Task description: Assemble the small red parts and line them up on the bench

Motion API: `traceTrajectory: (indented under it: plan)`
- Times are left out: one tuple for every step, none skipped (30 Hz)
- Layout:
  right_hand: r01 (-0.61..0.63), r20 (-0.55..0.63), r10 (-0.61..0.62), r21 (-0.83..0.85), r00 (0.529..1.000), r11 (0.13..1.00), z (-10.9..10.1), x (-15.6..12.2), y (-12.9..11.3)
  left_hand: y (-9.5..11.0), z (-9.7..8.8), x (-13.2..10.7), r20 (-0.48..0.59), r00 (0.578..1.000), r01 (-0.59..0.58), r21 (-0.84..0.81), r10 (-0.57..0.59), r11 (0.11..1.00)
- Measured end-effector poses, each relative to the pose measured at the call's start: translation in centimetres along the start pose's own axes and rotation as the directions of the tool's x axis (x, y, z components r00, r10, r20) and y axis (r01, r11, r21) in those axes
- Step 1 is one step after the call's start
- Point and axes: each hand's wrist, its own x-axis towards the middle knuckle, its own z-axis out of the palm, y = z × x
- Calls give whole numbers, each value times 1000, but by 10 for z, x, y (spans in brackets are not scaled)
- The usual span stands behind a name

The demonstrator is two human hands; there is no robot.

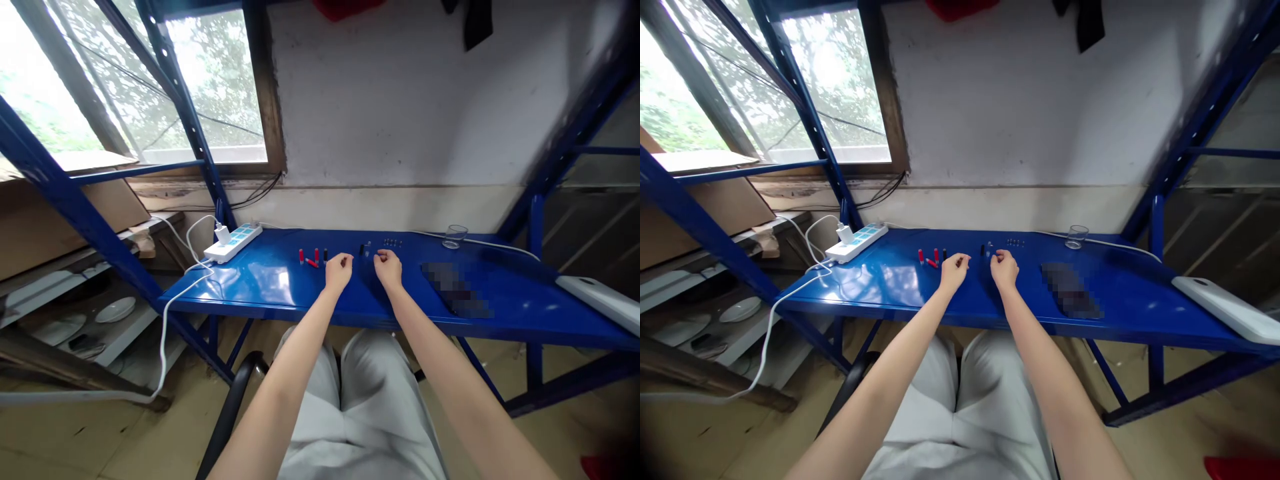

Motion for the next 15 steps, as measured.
traceTrajectory:
  plan:
    - [-18,27,20,-65,999,998,2,5,1,-1,0,-2,-3,1000,9,0,-9,1000]
    - [-42,48,49,-129,998,991,4,10,2,-2,0,-3,-2,1000,9,3,-9,1000]
    - [-47,68,60,-182,996,982,6,16,3,-3,-1,-4,2,1000,6,6,-6,1000]
    - [-41,88,62,-228,994,973,9,21,4,-3,-2,-5,5,1000,2,10,-2,1000]
    - [-40,116,73,-263,991,964,12,27,4,-3,-3,-6,7,1000,1,15,-1,1000]
    - [-44,153,91,-286,984,957,15,31,5,-3,-4,-6,5,1000,3,19,-3,1000]
    - [-51,179,110,-309,978,950,18,36,5,-3,-4,-7,3,1000,6,22,-6,1000]
    - [-55,189,123,-332,974,942,22,40,5,-2,-5,-7,-1,1000,10,23,-10,1000]
    - [-59,193,134,-353,972,934,25,42,5,-2,-5,-8,-4,1000,13,26,-13,1000]
    - [-63,197,145,-369,970,927,28,45,4,-1,-5,-8,-6,1000,16,30,-16,999]
    - [-63,204,151,-381,967,922,31,46,2,-1,-6,-9,-9,1000,20,34,-20,999]
    - [-60,209,152,-390,966,919,33,47,0,0,-6,-9,-11,1000,24,39,-23,999]
    - [-55,217,151,-397,964,916,36,47,-2,0,-6,-9,-12,1000,27,44,-27,999]
    - [-45,220,144,-398,965,916,38,47,-5,0,-6,-10,-13,999,30,51,-29,998]
    - [-36,218,133,-396,967,918,41,46,-8,-1,-6,-10,-11,1000,30,58,-30,998]
